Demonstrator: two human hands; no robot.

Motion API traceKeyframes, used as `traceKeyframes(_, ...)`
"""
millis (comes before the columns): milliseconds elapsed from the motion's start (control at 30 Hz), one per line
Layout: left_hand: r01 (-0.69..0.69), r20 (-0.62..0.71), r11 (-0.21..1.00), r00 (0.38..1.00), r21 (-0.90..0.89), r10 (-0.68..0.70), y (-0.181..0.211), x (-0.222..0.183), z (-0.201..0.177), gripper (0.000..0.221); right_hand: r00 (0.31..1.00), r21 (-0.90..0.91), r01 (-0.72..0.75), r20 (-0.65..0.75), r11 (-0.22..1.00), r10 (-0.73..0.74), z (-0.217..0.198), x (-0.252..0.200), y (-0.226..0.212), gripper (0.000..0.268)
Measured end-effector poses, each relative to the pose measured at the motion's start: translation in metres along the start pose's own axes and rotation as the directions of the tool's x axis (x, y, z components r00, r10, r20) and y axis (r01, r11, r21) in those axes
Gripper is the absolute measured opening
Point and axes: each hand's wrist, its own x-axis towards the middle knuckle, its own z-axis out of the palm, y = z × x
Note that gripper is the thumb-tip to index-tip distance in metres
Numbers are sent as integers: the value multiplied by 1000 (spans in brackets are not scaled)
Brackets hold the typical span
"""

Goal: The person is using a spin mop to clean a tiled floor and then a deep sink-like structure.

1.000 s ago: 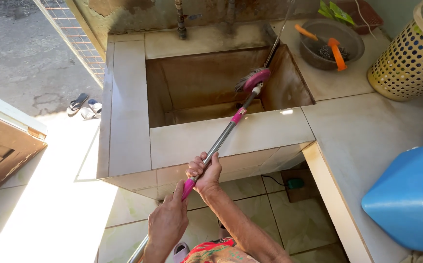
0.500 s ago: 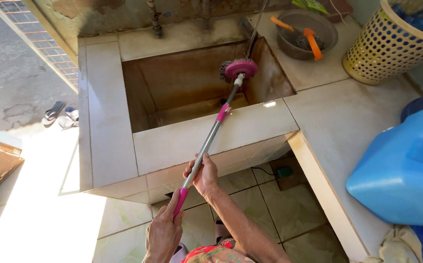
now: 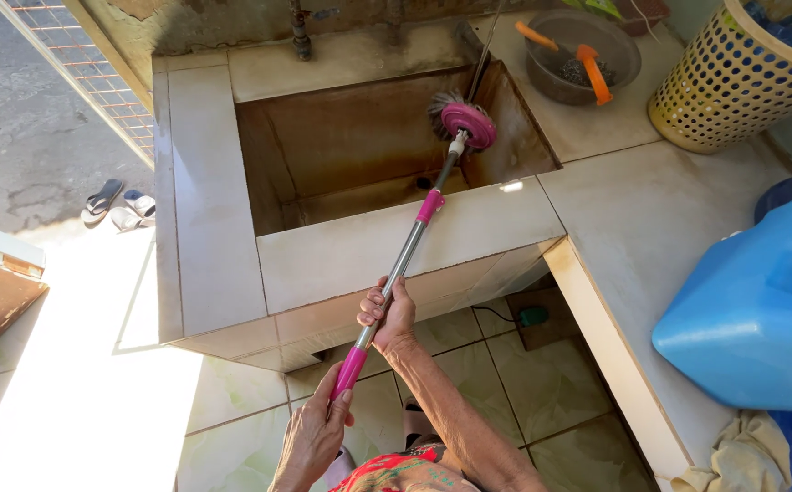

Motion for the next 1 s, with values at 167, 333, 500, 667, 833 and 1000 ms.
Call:
traceKeyframes(167,58,-3,992,998,-108,-59,-1,2,-1,54,998,53,-32,47,998,29,5,-2,-2,45)
traceKeyframes(333,87,-89,993,992,-84,-94,-2,4,3,56,995,-40,-80,-70,996,77,16,-1,-4,53)
traceKeyframes(500,134,-188,988,975,82,-116,20,-8,2,56,974,-215,-131,-211,968,85,39,-9,-15,59)
traceKeyframes(667,60,-326,994,945,91,-28,4,-1,18,57,981,-199,-154,-150,968,125,16,15,-5,66)
traceKeyframes(833,-79,-332,994,938,82,102,-2,16,14,41,978,-87,-145,-163,986,130,11,28,7,65)
traceKeyframes(1000,6,-83,964,996,-265,-29,-11,56,27,49,980,-2,-180,-85,984,180,-5,39,0,67)
